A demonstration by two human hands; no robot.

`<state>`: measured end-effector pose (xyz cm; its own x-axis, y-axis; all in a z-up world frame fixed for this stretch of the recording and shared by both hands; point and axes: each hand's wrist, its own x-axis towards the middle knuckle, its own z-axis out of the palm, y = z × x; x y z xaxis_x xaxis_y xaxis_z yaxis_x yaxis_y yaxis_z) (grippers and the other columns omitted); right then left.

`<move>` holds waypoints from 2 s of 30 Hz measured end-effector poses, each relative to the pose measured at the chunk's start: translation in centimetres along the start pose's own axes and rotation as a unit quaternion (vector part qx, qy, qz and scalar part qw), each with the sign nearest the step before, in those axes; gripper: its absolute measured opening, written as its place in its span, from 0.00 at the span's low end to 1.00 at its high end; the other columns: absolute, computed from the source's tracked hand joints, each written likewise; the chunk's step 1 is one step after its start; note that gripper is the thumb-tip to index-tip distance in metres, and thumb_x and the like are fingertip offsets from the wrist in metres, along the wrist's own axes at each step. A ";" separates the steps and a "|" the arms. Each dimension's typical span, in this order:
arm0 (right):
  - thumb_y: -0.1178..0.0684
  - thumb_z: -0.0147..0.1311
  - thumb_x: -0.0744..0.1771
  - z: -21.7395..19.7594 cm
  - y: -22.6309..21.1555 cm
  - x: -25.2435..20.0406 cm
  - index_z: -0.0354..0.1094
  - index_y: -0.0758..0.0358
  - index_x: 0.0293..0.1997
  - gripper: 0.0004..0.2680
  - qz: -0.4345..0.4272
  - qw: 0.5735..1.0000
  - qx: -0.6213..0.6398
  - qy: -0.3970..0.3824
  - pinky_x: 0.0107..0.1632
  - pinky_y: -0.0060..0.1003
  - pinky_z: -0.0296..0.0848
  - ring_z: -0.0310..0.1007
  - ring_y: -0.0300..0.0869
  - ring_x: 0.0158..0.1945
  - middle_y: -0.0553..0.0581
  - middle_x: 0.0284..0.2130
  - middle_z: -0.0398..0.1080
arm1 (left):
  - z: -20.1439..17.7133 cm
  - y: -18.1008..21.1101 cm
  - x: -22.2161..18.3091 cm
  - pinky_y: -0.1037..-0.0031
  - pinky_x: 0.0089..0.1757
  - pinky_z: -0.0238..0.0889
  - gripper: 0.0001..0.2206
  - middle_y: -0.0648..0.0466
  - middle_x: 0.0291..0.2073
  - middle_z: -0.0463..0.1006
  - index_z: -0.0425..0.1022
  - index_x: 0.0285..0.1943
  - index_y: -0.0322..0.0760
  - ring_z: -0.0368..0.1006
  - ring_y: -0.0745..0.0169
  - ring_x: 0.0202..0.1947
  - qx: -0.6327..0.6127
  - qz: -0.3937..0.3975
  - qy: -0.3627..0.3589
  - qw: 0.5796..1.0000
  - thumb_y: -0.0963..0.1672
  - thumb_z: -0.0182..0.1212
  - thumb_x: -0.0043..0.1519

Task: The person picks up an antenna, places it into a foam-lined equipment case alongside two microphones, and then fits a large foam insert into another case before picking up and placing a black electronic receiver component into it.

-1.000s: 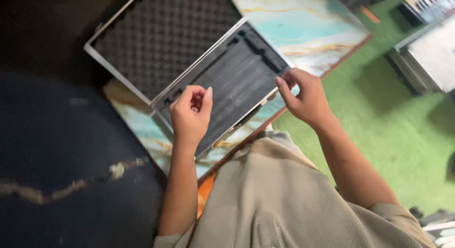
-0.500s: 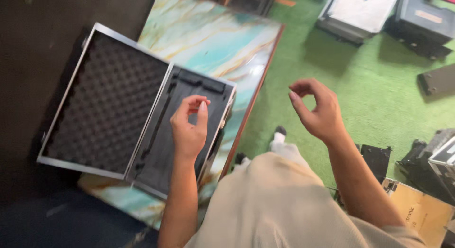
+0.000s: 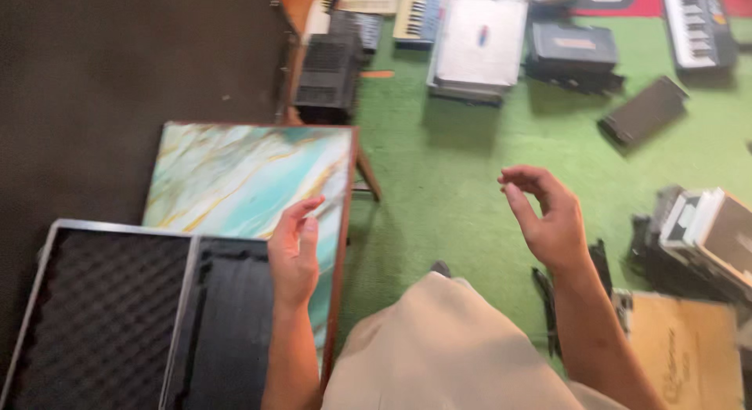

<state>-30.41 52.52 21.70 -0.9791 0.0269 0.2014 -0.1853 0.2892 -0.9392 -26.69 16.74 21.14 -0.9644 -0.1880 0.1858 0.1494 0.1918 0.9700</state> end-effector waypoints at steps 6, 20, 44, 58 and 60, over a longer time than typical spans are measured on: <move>0.62 0.53 0.69 -6.3 2.9 1.8 0.68 0.70 0.55 0.08 0.024 0.999 0.004 0.049 0.60 0.34 0.71 0.75 0.40 0.53 0.57 0.46 0.75 | 6.5 -0.9 3.6 0.67 0.64 0.59 0.14 0.44 0.60 0.76 0.70 0.62 0.26 0.70 0.57 0.63 -0.045 0.032 -0.057 0.997 0.41 0.50 0.70; 0.62 0.51 0.69 -14.0 6.9 0.4 0.62 0.69 0.63 0.14 0.080 0.979 0.047 0.182 0.63 0.36 0.71 0.72 0.40 0.56 0.60 0.54 0.72 | 17.8 -1.9 10.0 0.62 0.63 0.62 0.16 0.43 0.63 0.74 0.67 0.65 0.27 0.68 0.53 0.66 -0.104 -0.012 -0.177 0.979 0.41 0.51 0.70; 0.62 0.48 0.70 -8.8 7.0 6.7 0.59 0.69 0.67 0.15 0.140 0.888 0.041 0.437 0.55 0.31 0.69 0.70 0.37 0.54 0.59 0.59 0.68 | 30.2 -6.9 32.0 0.63 0.65 0.57 0.19 0.43 0.65 0.72 0.66 0.69 0.27 0.67 0.53 0.68 -0.118 -0.020 -0.470 0.875 0.42 0.52 0.69; 0.61 0.48 0.71 -11.7 9.5 6.9 0.58 0.68 0.68 0.16 0.141 0.858 0.055 0.491 0.58 0.33 0.69 0.70 0.39 0.54 0.63 0.62 0.67 | 38.6 -5.7 33.1 0.64 0.65 0.58 0.21 0.44 0.68 0.70 0.63 0.73 0.29 0.66 0.54 0.69 -0.130 -0.013 -0.536 0.834 0.42 0.51 0.70; 0.61 0.48 0.71 -13.9 10.3 7.0 0.58 0.68 0.69 0.16 0.135 0.859 0.057 0.490 0.58 0.34 0.68 0.70 0.39 0.54 0.63 0.63 0.66 | 40.9 -5.2 32.6 0.64 0.64 0.58 0.22 0.44 0.68 0.69 0.62 0.74 0.29 0.65 0.54 0.69 -0.118 -0.015 -0.532 0.838 0.43 0.51 0.70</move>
<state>-38.04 69.02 17.32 -0.4578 0.8872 0.0574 -0.0249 0.0517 -0.9984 -67.87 48.96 15.74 -0.5986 0.8002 0.0378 0.0404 -0.0170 0.9990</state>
